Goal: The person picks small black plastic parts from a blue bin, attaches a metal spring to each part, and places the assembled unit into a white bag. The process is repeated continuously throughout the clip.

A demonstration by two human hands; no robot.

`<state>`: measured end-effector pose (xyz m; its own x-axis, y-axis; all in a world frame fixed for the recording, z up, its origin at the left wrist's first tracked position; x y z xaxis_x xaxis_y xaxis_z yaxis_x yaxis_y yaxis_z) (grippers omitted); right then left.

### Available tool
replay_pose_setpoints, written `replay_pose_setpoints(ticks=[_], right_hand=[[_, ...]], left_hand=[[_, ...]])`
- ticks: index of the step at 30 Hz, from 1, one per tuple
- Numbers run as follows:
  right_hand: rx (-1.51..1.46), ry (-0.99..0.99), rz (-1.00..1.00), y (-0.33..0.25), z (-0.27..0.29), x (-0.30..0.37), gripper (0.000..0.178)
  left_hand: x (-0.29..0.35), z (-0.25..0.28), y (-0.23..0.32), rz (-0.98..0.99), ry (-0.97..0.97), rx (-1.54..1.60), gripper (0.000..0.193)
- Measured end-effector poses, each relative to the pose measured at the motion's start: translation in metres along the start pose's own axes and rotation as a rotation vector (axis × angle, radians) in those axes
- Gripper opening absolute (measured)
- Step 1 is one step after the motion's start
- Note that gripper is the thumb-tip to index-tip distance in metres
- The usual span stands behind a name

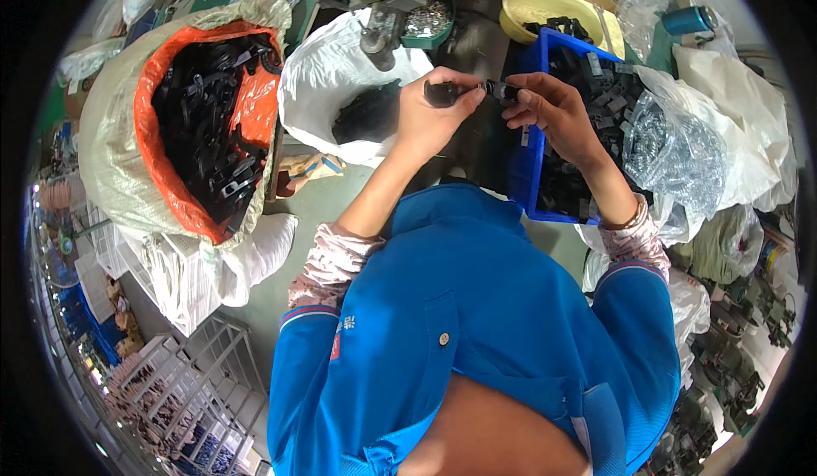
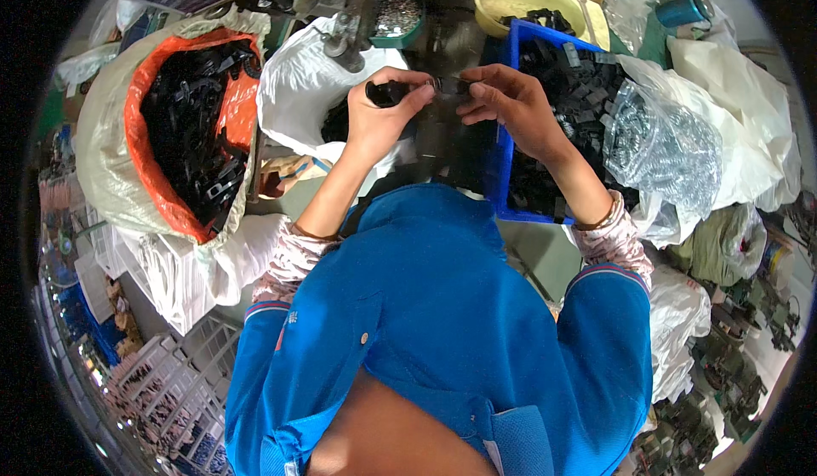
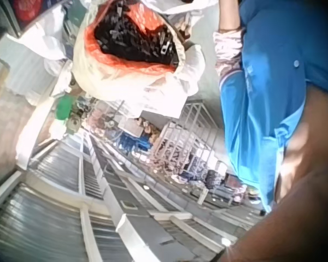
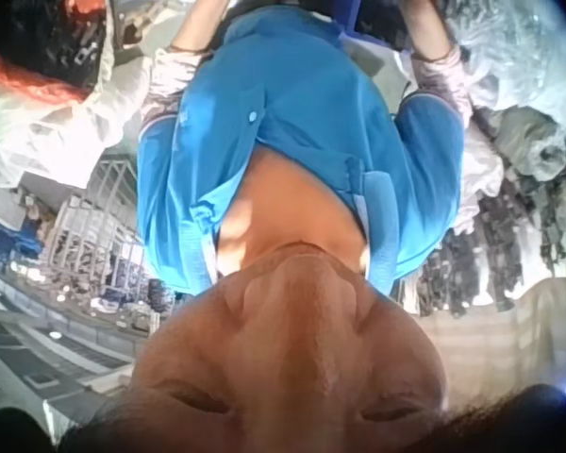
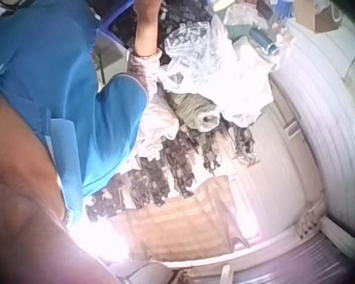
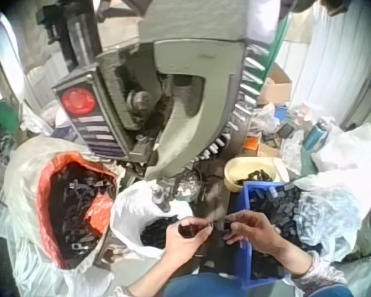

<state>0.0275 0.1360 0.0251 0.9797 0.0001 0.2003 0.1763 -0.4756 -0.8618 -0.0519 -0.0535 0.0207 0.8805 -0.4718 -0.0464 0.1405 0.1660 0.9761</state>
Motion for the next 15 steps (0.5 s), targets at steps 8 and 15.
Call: replay_pose_setpoints(ticks=[8, 15], right_hand=[[0.318, -0.192, 0.112, 0.009, -0.029, -0.032, 0.033], [0.213, -0.242, 0.054, 0.023, -0.037, -0.055, 0.035]], left_hand=[[0.011, 0.038, -0.008, 0.151, 0.089, 0.12, 0.012], [0.018, 0.05, -0.022, 0.268, 0.07, 0.356, 0.014]])
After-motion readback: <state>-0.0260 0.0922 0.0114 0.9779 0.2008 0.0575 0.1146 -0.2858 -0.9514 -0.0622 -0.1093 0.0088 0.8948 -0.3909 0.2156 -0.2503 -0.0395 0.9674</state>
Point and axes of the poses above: each hand's wrist, its own x-axis away from the middle knuckle, its own z-axis out of the back of the hand, y = z × x, the point moved 2 cm from there along -x, towards the middle knuckle, and after that the axes turned 12 degrees about -x, right-handed, at the moved point
